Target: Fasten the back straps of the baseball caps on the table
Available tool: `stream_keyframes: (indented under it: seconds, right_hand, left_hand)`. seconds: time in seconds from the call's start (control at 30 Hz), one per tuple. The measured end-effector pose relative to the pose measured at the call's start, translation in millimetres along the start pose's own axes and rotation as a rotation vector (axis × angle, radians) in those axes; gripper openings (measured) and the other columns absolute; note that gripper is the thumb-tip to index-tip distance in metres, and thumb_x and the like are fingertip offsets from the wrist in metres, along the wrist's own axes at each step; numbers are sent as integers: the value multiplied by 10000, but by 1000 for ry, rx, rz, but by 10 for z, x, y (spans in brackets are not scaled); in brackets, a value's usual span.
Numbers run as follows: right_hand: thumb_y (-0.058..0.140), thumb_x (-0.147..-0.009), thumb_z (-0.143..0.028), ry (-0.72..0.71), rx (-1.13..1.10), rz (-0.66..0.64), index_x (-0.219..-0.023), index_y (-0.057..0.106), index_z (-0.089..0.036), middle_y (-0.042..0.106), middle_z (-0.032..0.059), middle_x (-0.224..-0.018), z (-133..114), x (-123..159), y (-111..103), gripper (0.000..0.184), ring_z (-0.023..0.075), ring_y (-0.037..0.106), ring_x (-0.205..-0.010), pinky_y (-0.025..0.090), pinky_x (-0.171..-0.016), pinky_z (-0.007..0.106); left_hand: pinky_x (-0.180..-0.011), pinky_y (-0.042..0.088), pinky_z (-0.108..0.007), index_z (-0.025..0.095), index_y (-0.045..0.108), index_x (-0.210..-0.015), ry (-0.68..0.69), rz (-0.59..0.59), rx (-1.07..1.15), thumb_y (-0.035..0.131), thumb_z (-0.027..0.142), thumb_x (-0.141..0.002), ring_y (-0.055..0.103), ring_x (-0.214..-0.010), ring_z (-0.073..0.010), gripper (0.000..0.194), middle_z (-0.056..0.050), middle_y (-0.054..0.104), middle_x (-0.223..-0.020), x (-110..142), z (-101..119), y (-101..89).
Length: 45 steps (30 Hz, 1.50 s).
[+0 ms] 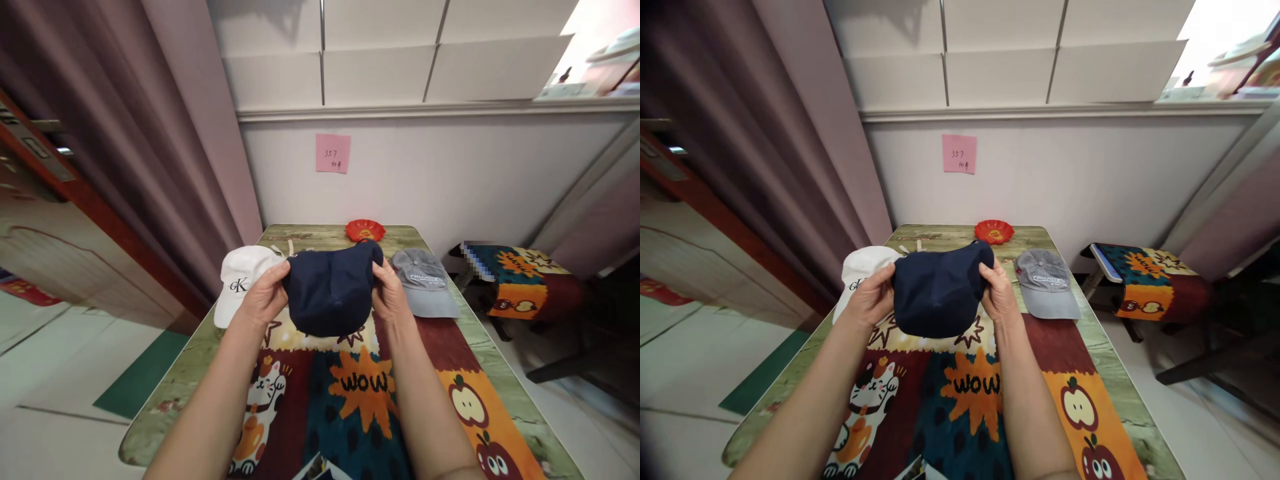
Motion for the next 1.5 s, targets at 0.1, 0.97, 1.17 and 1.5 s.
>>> stream_keyframes:
  seconds: [0.1, 0.97, 1.17, 1.5]
  right_hand:
    - [802, -655, -229, -55, 133, -36, -908, 709, -259, 755, -23, -870, -100, 16, -41, 272, 207, 696, -835, 547, -840, 364]
    - [579, -902, -563, 36, 552, -292, -901, 637, -202, 554, -36, -611, -327, 253, 305, 366, 107, 509, -511, 467, -555, 254]
    - [551, -881, -615, 130, 565, -222, -981, 560, -229, 489, -76, -586, -103, 222, 335, 399, 64, 315, -421, 218, -375, 181]
    - [736, -783, -442, 48, 805, -323, -756, 707, -170, 585, -29, -637, -37, 235, 409, 275, 101, 461, -574, 347, -554, 237]
  left_hand:
    - [-787, 573, -327, 171, 747, -864, 46, -39, -117, 828, 371, -696, 720, -784, -216, 273, -65, 770, -849, -108, 163, 92]
    - [-859, 469, -326, 223, 714, -903, 318, -1, -826, 752, 298, -740, 642, -896, -218, 184, -28, 718, -922, 350, -109, 327]
    - [-856, 466, -317, 230, 704, -949, 364, 38, -867, 740, 271, -752, 640, -921, -218, 204, -28, 712, -948, 379, -87, 332]
    - [-913, 441, -348, 250, 646, -930, 566, 62, -1014, 747, 285, -762, 615, -987, -243, 200, -38, 679, -989, 457, -55, 481]
Point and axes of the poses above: each hand's wrist, its own x-axis away from the middle knuckle, its own y-axis out of the palm, z = x × y, the point moved 4 cm from there along -x, towards the middle knuckle
